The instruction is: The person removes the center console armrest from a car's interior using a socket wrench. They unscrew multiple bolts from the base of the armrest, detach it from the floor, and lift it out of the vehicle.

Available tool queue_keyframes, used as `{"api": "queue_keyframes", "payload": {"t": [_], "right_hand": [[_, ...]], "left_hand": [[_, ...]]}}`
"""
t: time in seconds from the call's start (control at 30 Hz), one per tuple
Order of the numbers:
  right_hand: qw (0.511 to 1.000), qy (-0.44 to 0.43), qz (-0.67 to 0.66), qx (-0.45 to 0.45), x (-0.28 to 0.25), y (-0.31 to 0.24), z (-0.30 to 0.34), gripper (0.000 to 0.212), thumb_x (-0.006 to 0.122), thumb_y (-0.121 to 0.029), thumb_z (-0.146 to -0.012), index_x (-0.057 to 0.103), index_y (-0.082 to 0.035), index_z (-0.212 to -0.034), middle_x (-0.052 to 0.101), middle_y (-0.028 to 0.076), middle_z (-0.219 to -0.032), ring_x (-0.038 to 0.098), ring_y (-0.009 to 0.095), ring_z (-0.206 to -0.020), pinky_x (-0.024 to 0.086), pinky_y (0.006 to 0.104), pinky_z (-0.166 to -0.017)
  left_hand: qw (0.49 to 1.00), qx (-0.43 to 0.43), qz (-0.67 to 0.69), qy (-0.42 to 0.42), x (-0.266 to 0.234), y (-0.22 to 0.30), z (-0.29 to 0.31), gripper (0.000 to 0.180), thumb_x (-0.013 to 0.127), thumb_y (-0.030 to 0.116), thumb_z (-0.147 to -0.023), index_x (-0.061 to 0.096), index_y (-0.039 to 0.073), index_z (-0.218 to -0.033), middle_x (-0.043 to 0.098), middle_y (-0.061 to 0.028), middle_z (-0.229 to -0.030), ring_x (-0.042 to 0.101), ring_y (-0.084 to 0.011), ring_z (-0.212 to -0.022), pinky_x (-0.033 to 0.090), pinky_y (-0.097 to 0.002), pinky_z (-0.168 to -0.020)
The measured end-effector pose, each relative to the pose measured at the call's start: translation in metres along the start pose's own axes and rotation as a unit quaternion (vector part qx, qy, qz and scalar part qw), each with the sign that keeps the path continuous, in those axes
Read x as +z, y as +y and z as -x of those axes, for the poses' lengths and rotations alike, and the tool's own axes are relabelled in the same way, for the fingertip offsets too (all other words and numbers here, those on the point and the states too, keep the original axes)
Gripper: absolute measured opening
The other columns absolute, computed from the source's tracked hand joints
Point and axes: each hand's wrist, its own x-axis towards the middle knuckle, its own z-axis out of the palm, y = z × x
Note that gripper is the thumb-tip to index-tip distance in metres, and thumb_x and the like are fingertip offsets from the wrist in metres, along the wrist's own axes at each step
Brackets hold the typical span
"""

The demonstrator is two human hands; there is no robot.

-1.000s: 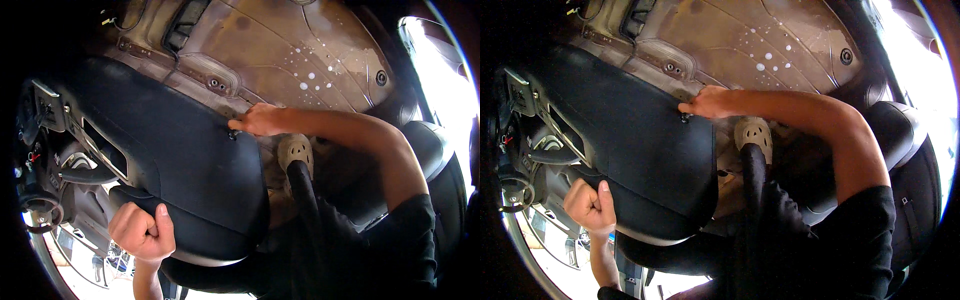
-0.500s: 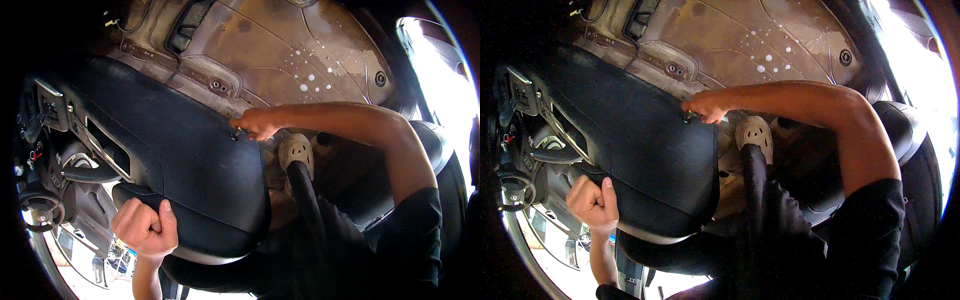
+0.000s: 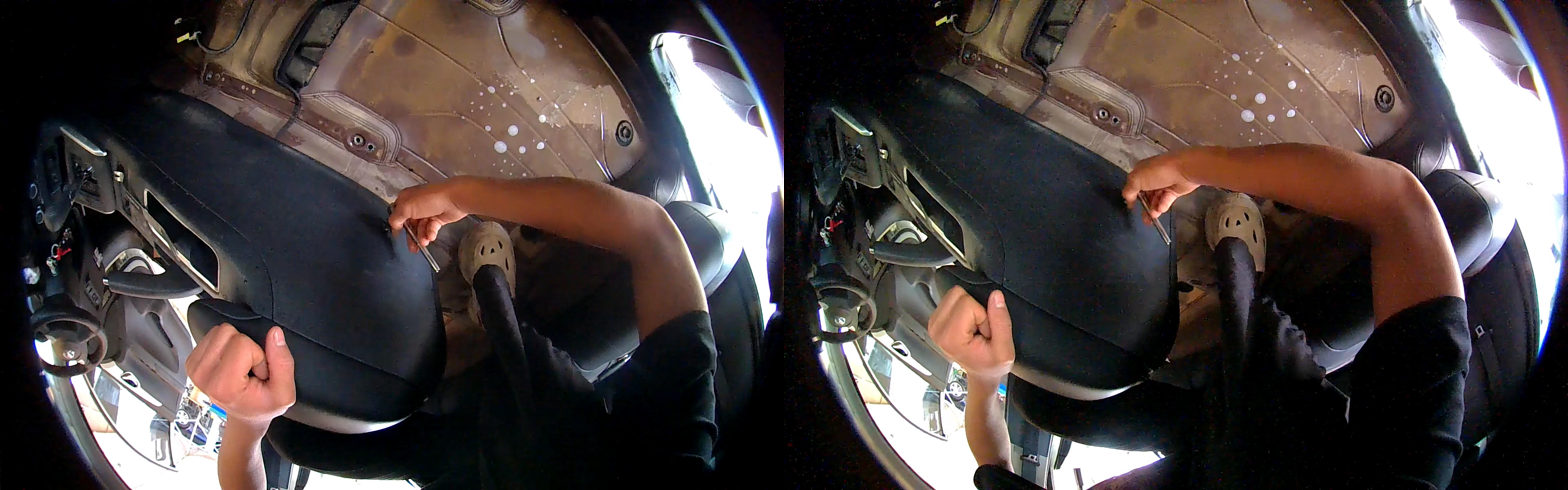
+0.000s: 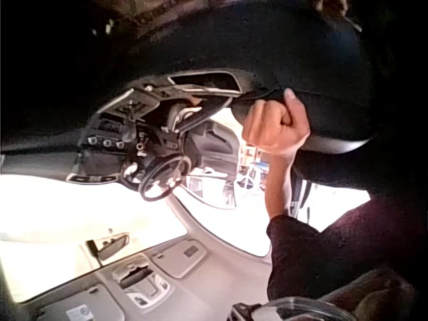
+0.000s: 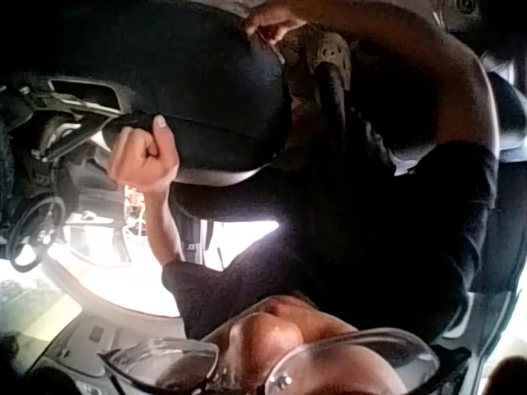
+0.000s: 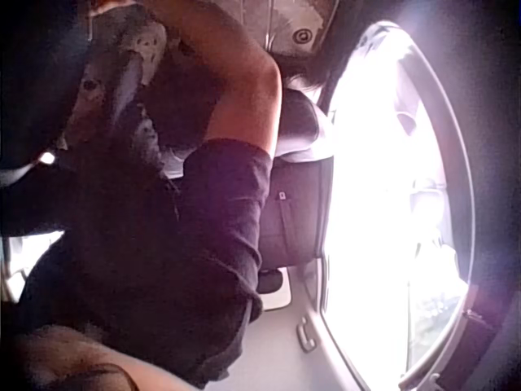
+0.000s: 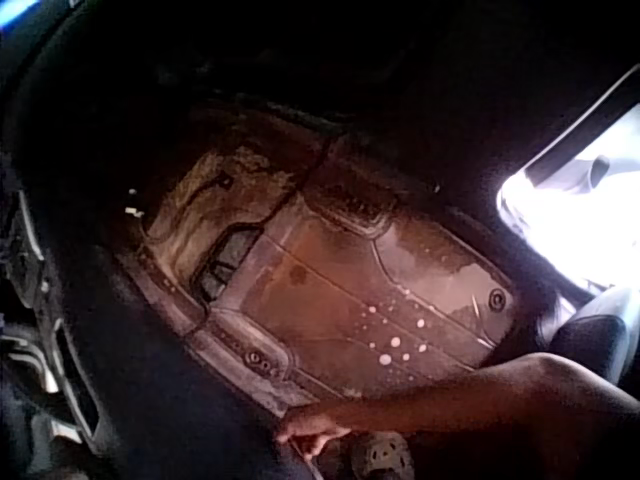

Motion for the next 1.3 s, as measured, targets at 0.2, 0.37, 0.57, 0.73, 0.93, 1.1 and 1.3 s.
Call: {"api": "queue_keyframes", "payload": {"t": [0.2, 0.37, 0.57, 0.73, 0.93, 1.1, 1.3], "right_hand": [[0.994, -0.024, 0.095, -0.038, -0.013, 0.008, -0.008, 0.034, 0.065, -0.003, -0.086, 0.046, 0.002, -0.115, 0.067, 0.02, -0.08, 0.072, 0.024, -0.073, 0.062, 0.0352, -0.06], [0.63, 0.123, 0.71, -0.291, -0.02, -0.002, -0.006, 0.038, 0.066, -0.007, -0.076, 0.045, -0.013, -0.108, 0.065, 0.015, -0.083, 0.065, 0.039, -0.078, 0.051, 0.0497, -0.06], [0.535, 0.21, 0.711, -0.406, -0.027, 0.023, -0.013, 0.04, 0.063, -0.013, -0.082, 0.048, -0.01, -0.118, 0.067, 0.019, -0.08, 0.067, 0.041, -0.085, 0.054, 0.0507, -0.068], [0.838, 0.176, 0.495, -0.148, 0.002, 0.013, -0.004, 0.027, 0.063, -0.015, -0.085, 0.053, -0.003, -0.108, 0.068, 0.015, -0.078, 0.068, 0.025, -0.067, 0.055, 0.0383, -0.055], [1.0, -0.016, 0.017, 0.003, -0.002, 0.0, 0.0, 0.02, 0.066, -0.021, -0.092, 0.063, -0.003, -0.101, 0.071, 0.016, -0.081, 0.066, 0.019, -0.061, 0.055, 0.0311, -0.055], [0.935, 0.012, 0.322, -0.146, -0.019, 0.017, -0.013, 0.024, 0.063, -0.015, -0.09, 0.051, -0.003, -0.107, 0.065, 0.015, -0.077, 0.065, 0.025, -0.062, 0.051, 0.0357, -0.049], [0.579, 0.183, 0.703, -0.371, -0.029, 0.026, -0.015, 0.042, 0.063, -0.009, -0.079, 0.038, -0.012, -0.113, 0.058, 0.016, -0.087, 0.064, 0.041, -0.082, 0.051, 0.0501, -0.063]], "left_hand": [[1.0, 0.002, 0.002, 0.005, 0.001, -0.002, 0.001, 0.043, 0.07, 0.012, -0.079, 0.039, 0.01, -0.05, 0.038, -0.0037, -0.046, 0.039, -0.016, -0.04, 0.021, -0.0278, -0.042], [1.0, 0.0, 0.002, 0.0, 0.0, -0.001, 0.0, 0.042, 0.07, 0.011, -0.079, 0.039, 0.01, -0.05, 0.038, -0.0037, -0.046, 0.039, -0.0159, -0.04, 0.02, -0.0284, -0.042], [1.0, -0.003, 0.004, 0.009, 0.001, 0.0, -0.001, 0.042, 0.071, 0.012, -0.079, 0.04, 0.01, -0.05, 0.039, -0.0039, -0.047, 0.04, -0.0164, -0.041, 0.021, -0.0279, -0.042], [1.0, -0.008, 0.002, -0.012, -0.002, -0.001, 0.0, 0.042, 0.071, 0.014, -0.079, 0.042, 0.011, -0.05, 0.042, -0.0039, -0.047, 0.042, -0.0161, -0.041, 0.022, -0.0268, -0.043], [1.0, -0.008, 0.003, -0.002, -0.001, -0.002, 0.002, 0.042, 0.071, 0.014, -0.08, 0.042, 0.01, -0.05, 0.041, -0.0039, -0.046, 0.042, -0.0161, -0.04, 0.022, -0.0266, -0.043], [1.0, -0.007, 0.0, 0.007, 0.002, -0.002, 0.0, 0.041, 0.07, 0.013, -0.08, 0.042, 0.01, -0.05, 0.04, -0.0039, -0.046, 0.041, -0.0156, -0.04, 0.021, -0.0263, -0.043], [1.0, -0.014, 0.003, 0.003, 0.0, -0.001, 0.001, 0.041, 0.07, 0.013, -0.079, 0.041, 0.01, -0.05, 0.038, -0.0034, -0.046, 0.039, -0.0157, -0.04, 0.021, -0.0274, -0.042]]}}
